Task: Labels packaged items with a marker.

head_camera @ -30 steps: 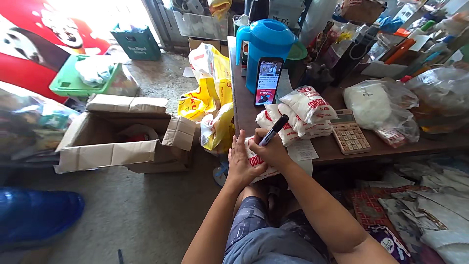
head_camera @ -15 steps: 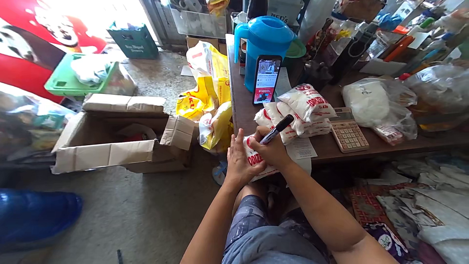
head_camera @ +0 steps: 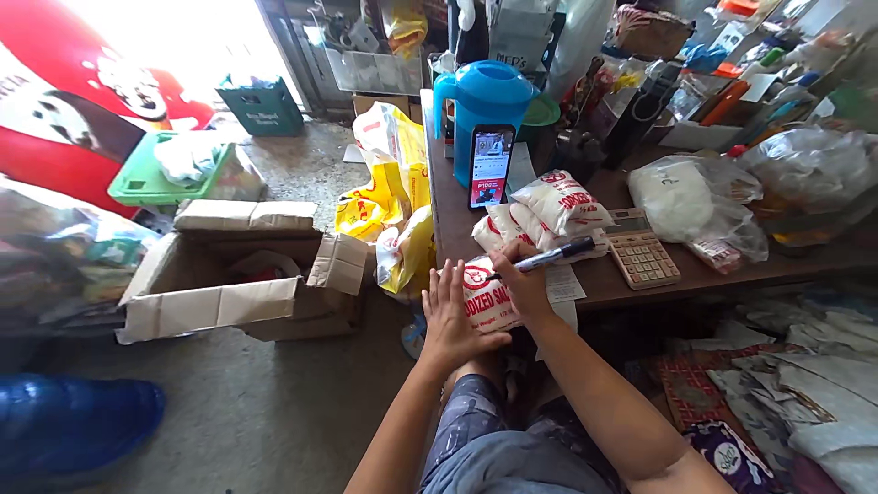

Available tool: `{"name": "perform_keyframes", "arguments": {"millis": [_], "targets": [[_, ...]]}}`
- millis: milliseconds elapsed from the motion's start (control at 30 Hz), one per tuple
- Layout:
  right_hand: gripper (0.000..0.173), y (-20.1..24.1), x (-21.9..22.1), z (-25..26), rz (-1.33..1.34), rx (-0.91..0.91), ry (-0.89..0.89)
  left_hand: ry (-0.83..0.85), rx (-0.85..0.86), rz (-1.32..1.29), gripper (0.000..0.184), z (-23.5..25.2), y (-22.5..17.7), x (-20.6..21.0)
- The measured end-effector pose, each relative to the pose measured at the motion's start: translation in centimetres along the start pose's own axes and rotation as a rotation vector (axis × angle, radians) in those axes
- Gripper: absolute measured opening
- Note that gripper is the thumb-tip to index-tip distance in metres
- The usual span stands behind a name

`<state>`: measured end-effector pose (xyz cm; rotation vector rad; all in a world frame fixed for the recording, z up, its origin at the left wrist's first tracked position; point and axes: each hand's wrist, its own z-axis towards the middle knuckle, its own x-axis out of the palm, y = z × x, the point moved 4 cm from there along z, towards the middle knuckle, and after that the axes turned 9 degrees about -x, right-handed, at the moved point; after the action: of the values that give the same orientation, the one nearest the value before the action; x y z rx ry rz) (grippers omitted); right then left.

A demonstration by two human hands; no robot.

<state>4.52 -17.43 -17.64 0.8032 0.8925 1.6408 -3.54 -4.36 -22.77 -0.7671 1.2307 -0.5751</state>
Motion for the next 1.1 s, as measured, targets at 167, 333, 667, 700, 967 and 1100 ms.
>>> {"name": "perform_keyframes", "arguments": {"millis": [167,333,667,700,967,1100], "targets": [[0.020,2.3,-3.5,-3.6,0.059,-0.013,-0.062,-0.082,0.034,0.103,0.112,-1.2,-0.6,0.3],[0.018,5.5,-8.1,-7.8,0.080,-0.121,-0.037,-0.117,0.015,0.078,0.110,0.0,-0.1,0.1],[0.018,6.3,-15.5,-14.8,0.008,0.007,-0.282,0.022,-0.076,0.001,0.131,6.9,1.0,-0.3],[0.018,6.2,-15.7,-15.2,0.012,0.017,-0.299,0.027,-0.076,-0.013,0.133,7.3,1.1,-0.3],[0.019,6.2,-15.0,-16.1,0.021,0.063,-0.278,0.101,-0.036,-0.005,0.135,9.5,1.1,-0.5],[0.018,6.9,-15.4,-17.7,-0.024,0.081,-0.230,0.141,0.051,-0.039,0.128,10.6,1.5,-1.0]]}}
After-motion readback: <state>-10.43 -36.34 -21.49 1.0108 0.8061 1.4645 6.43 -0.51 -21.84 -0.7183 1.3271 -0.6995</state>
